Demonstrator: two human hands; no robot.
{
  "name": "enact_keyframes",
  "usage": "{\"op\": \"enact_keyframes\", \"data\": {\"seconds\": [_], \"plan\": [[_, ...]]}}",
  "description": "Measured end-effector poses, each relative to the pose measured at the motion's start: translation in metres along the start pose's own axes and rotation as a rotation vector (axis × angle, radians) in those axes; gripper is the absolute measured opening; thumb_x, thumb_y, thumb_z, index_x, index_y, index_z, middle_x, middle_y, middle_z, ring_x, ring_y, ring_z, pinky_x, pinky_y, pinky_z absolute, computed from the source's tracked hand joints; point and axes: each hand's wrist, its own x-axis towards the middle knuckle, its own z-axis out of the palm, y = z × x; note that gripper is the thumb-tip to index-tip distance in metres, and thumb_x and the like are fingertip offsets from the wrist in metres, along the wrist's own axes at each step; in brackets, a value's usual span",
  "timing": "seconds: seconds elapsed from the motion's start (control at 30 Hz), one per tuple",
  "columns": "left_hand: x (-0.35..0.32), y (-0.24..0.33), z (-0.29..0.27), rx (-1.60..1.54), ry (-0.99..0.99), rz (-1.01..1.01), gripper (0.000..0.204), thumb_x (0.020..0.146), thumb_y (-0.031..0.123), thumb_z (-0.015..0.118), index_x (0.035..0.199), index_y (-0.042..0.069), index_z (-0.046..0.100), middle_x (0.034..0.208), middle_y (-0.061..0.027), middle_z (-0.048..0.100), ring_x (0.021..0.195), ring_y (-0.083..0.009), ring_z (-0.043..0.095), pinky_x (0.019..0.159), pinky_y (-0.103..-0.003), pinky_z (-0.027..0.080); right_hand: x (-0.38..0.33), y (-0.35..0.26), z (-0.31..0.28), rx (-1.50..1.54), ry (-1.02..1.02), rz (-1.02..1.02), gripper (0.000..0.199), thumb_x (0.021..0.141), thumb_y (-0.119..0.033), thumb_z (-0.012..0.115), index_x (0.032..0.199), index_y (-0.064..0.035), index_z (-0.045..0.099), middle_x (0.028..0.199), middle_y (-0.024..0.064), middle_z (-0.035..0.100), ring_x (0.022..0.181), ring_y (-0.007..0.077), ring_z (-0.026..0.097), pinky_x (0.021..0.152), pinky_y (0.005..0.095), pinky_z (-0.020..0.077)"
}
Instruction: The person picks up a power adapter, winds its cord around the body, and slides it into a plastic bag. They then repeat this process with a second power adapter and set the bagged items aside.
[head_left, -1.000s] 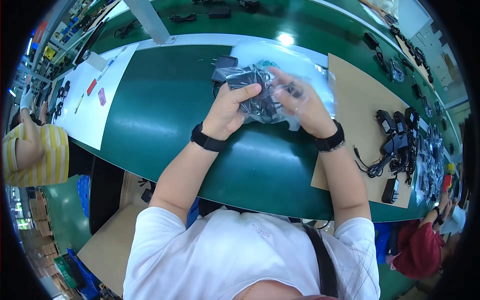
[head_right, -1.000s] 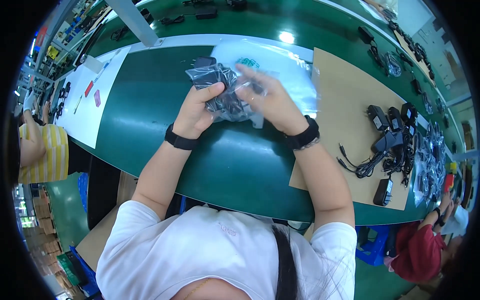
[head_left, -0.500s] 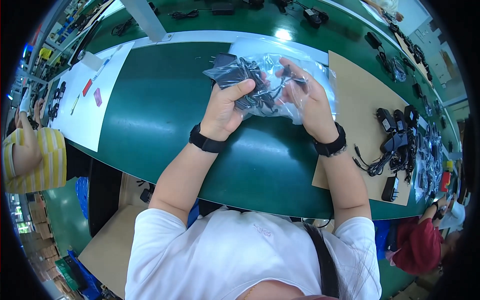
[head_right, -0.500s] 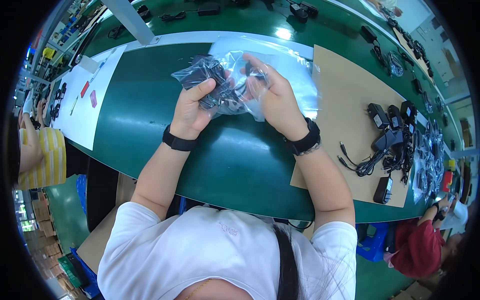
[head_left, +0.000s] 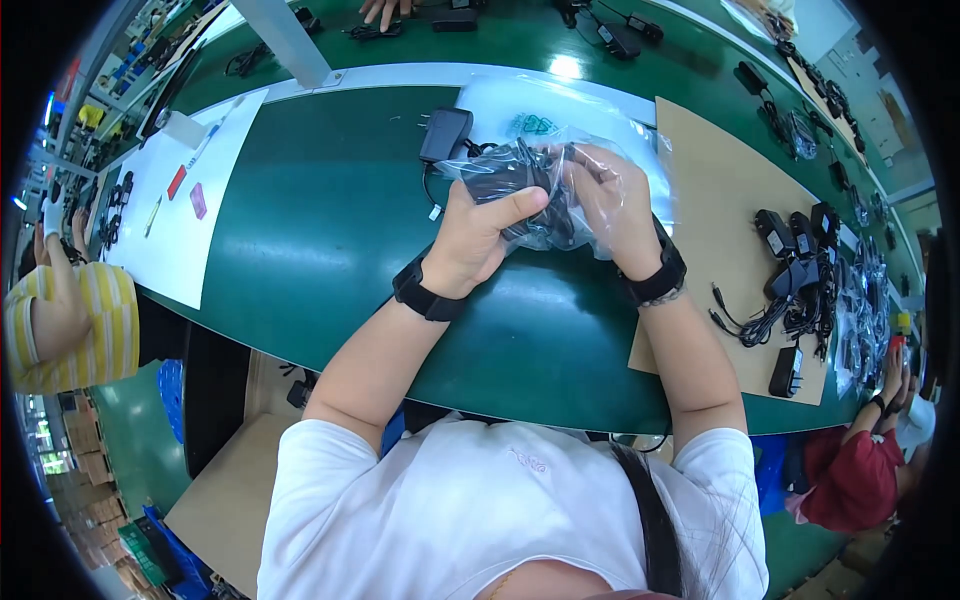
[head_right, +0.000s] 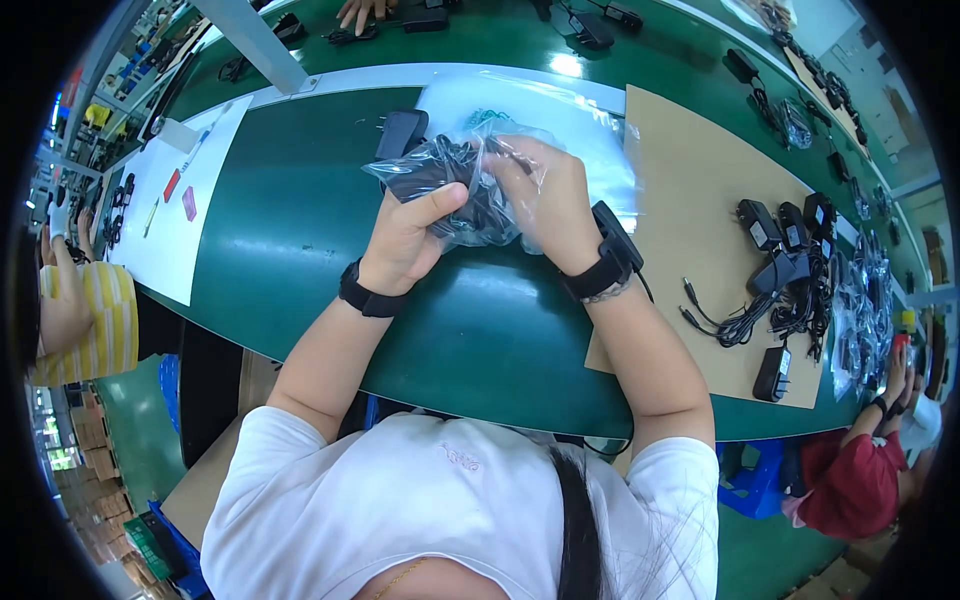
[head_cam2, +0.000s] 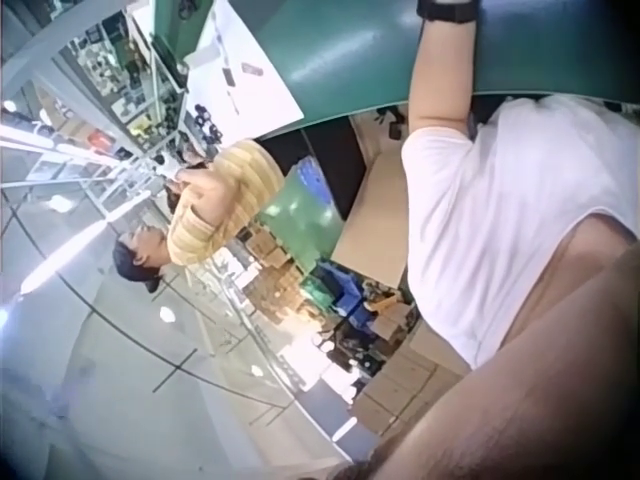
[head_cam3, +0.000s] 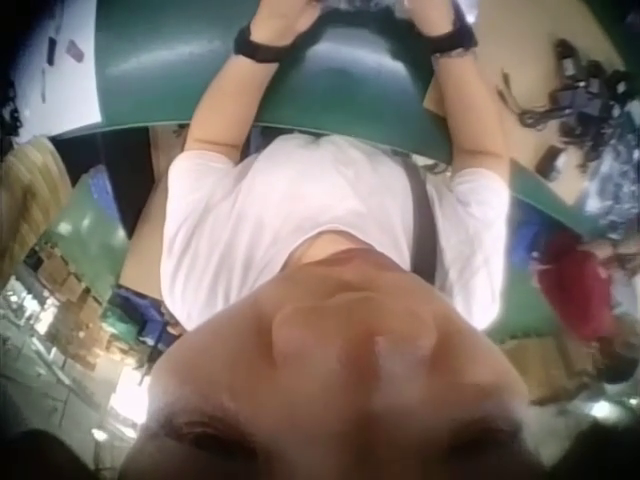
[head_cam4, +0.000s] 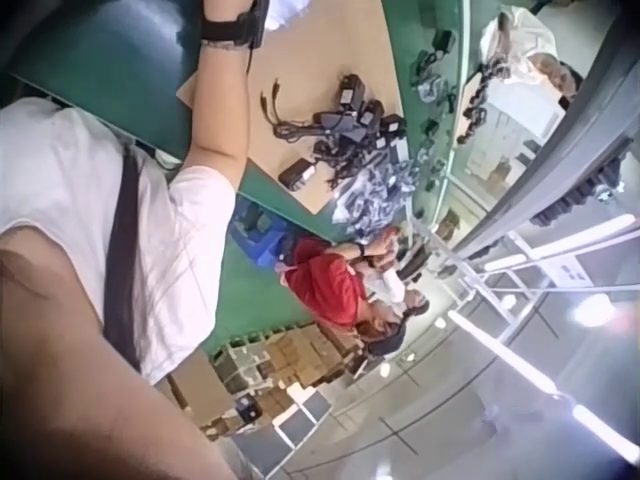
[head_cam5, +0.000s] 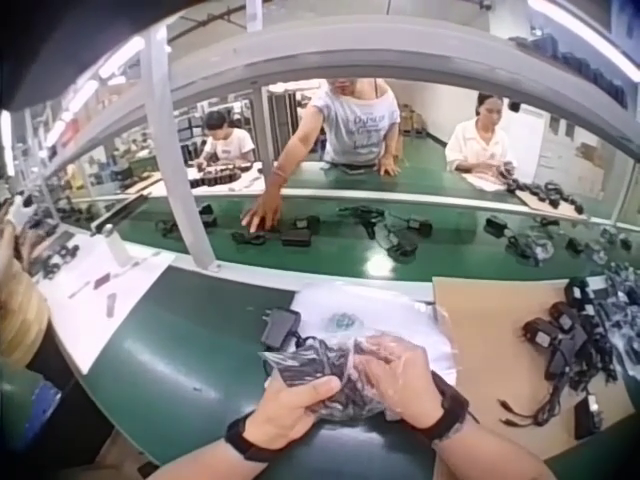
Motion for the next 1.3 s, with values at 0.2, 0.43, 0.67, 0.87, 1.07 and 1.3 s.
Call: {"op": "enact_keyframes", "data": {"seconds": [0.2,0.43,0.67,0.87,1.07,1.3], "plan": [[0.001,-0.005,-0.005,-0.059,-0.026,-0.037,0.036,0.074,0.001,0.066,0.108,0.003,0.054,0.101,-0.0051,0.059,0.092,-0.0153,0.057,0.082,-0.03,0.046,0.0,0.004,0.002,-0.141,0.003,-0.221,0.022,0.085,-0.004,0.052,0.104,0.0006,0.061,0.079,0.0086,0.06,0.068,0.0127,0.051,0.065,0.0253,0.0424],[0.002,0.001,-0.005,-0.107,-0.033,-0.082,0.038,0.074,0.0,0.064,0.11,0.003,0.052,0.101,-0.0064,0.059,0.093,-0.0174,0.058,0.083,-0.032,0.047,0.002,-0.006,-0.015,-0.336,-0.19,-0.225,0.023,0.086,-0.006,0.055,0.107,0.0004,0.06,0.089,0.0109,0.06,0.074,0.0116,0.053,0.068,0.0261,0.0441],[0.007,0.004,-0.012,-0.228,0.072,0.003,0.04,0.073,-0.004,0.063,0.111,0.003,0.051,0.101,-0.0082,0.059,0.092,-0.0207,0.059,0.08,-0.034,0.049,0.008,0.011,-0.02,0.481,0.049,-0.028,0.071,0.08,-0.018,0.065,0.137,-0.0059,0.026,0.101,0.012,0.058,0.091,0.0179,0.055,0.074,0.0268,0.0458],[0.012,0.012,-0.018,-0.181,0.034,0.011,0.036,0.073,-0.004,0.062,0.108,0.0,0.052,0.097,-0.0103,0.061,0.088,-0.0224,0.06,0.079,-0.035,0.05,0.01,0.0,-0.025,0.862,-0.081,0.325,0.012,0.082,-0.001,0.058,0.094,0.0023,0.059,0.076,0.0035,0.056,0.065,0.0094,0.05,0.064,0.0209,0.0432],[0.012,0.018,-0.024,-0.146,0.013,0.032,0.035,0.077,0.004,0.06,0.11,-0.001,0.052,0.103,-0.014,0.06,0.093,-0.0269,0.059,0.085,-0.041,0.047,0.01,0.006,-0.026,0.899,-0.06,0.303,0.023,0.085,-0.008,0.057,0.105,0.0017,0.054,0.083,0.0059,0.056,0.07,0.0108,0.05,0.064,0.0224,0.042],[0.011,0.025,-0.02,-0.27,0.152,0.107,0.031,0.075,-0.001,0.061,0.105,0.001,0.054,0.1,-0.0085,0.059,0.09,-0.0201,0.059,0.083,-0.034,0.048,-0.008,0.029,0.002,0.49,-0.423,0.062,0.08,0.083,-0.048,0.055,0.141,-0.0109,0.016,0.138,0.0083,0.031,0.122,0.022,0.035,0.094,0.0435,0.0364]]}}
